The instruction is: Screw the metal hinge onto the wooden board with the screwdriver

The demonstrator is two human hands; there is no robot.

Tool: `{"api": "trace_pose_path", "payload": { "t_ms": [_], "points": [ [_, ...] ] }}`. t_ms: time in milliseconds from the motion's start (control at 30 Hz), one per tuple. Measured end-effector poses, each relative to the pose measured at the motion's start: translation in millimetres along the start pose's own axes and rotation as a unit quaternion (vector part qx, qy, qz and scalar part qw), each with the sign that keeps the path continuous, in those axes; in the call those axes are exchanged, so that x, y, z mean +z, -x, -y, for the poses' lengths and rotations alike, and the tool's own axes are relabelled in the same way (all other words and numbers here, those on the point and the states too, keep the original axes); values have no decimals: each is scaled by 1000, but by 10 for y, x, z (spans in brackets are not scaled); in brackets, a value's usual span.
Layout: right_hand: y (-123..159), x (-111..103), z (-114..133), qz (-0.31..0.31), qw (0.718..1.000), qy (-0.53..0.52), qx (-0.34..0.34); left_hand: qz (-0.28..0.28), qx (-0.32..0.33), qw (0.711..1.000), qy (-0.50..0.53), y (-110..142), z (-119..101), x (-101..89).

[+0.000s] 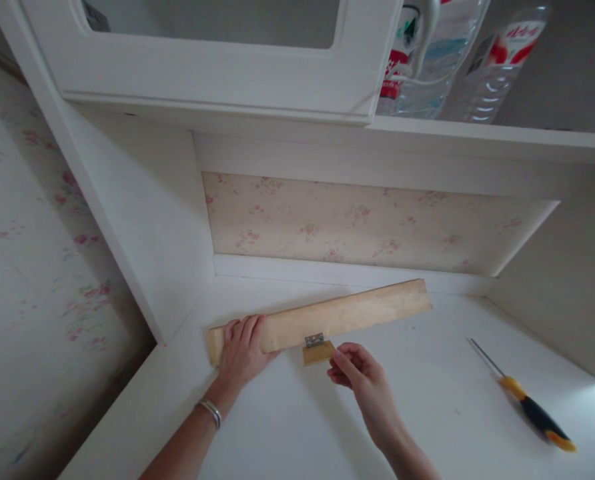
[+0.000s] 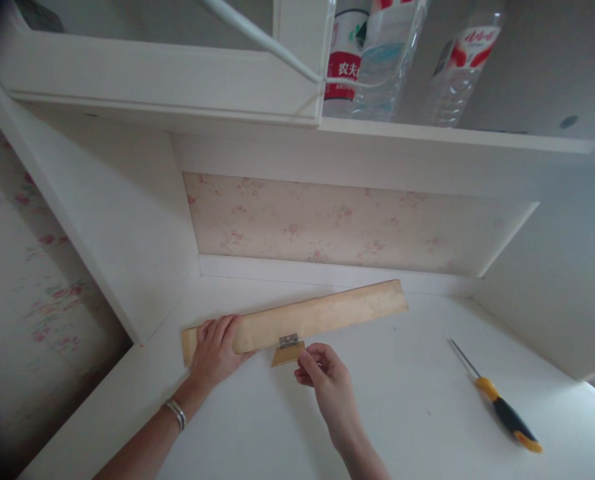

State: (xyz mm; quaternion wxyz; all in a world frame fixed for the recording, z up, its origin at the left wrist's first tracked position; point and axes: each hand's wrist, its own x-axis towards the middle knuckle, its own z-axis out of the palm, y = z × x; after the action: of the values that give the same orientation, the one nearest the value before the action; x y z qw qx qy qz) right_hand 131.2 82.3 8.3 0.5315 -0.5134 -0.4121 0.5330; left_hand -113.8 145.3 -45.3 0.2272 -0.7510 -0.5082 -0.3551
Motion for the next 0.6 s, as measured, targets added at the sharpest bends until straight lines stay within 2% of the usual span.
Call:
{"api": "trace_pose_path", "payload": {
  "t_ms": [167, 300, 467, 600],
  "points": [
    [28, -47, -108, -6, 1000, -5, -2, -2, -3, 1000, -6, -11, 2, -8],
    [33, -170, -361, -9, 1000, -8, 9, -7, -5, 1000, -10, -17, 3, -16],
    [-111, -288, -707, -24, 1000, -3, 1, -12, -5, 1000, -8, -11, -1, -11],
    [-262, -307, -838, -7, 1000, 16, -2, -22, -3, 1000, -10, -12, -2, -1]
  ]
}}
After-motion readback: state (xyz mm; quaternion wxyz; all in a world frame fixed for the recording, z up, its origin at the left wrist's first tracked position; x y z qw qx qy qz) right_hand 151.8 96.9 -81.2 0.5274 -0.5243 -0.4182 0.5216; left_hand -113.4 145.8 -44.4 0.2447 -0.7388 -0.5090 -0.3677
